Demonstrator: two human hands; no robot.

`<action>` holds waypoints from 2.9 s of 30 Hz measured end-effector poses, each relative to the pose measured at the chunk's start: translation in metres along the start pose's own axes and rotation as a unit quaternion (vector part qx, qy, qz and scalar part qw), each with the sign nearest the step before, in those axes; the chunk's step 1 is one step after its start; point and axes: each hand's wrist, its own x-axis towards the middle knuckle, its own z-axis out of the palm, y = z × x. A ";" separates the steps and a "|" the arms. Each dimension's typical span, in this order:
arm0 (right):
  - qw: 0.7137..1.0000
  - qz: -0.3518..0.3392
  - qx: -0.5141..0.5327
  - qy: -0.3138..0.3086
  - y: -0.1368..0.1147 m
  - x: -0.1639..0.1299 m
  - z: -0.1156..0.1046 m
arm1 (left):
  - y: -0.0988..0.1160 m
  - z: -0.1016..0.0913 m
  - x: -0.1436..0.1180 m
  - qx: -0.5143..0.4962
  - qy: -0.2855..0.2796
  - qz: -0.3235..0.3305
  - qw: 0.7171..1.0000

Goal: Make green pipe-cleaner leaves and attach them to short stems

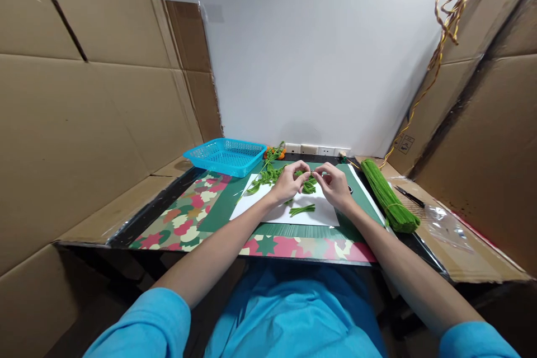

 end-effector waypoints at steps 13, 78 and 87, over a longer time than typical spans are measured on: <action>0.956 0.182 0.222 -0.055 -0.005 0.003 -0.010 | 0.007 0.001 -0.007 0.201 0.040 0.078 0.976; 0.996 -0.006 -0.091 -0.003 -0.007 -0.006 0.004 | 0.005 0.007 -0.005 0.095 0.027 0.012 0.995; 0.951 -0.124 -0.281 -0.024 -0.004 -0.006 -0.004 | -0.002 0.006 0.005 -0.114 -0.004 -0.116 0.987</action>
